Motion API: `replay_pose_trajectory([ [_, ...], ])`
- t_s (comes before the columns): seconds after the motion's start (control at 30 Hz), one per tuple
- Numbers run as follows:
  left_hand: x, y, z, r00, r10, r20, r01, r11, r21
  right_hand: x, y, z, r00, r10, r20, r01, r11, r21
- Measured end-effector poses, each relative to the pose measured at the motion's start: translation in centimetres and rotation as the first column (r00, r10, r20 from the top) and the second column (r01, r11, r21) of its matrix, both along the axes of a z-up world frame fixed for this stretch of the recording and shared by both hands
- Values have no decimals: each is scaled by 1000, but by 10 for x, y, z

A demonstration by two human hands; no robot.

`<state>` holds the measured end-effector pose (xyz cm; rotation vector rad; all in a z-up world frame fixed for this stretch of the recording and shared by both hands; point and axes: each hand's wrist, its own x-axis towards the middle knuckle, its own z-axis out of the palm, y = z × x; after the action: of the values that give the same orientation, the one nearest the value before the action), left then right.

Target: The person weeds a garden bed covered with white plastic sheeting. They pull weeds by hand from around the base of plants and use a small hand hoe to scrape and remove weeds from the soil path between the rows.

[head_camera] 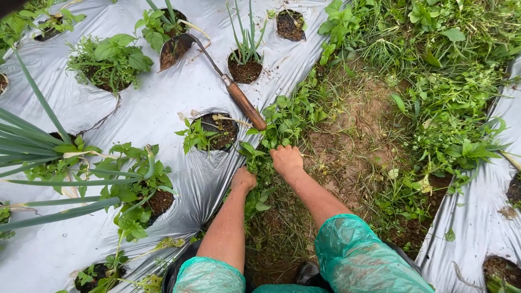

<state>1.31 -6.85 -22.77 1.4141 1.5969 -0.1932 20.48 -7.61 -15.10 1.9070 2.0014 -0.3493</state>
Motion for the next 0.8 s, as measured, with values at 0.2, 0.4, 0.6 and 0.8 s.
replay_pose_trajectory([
  [0.2,-1,3,-8,1000,-18,6,18,1000,-1,-19,0,4,998,-44,48,44,999,-6],
  [0.4,-2,-2,26,1000,-1,19,1,1000,-5,-9,-2,-8,998,-49,-32,48,999,-21],
  [0.6,-1,4,-7,1000,21,13,-21,1000,2,-29,4,23,999,-51,-9,51,998,-32],
  [0.8,-2,3,-4,997,62,47,-62,998,-5,-31,1,-13,987,-124,-101,121,992,-38],
])
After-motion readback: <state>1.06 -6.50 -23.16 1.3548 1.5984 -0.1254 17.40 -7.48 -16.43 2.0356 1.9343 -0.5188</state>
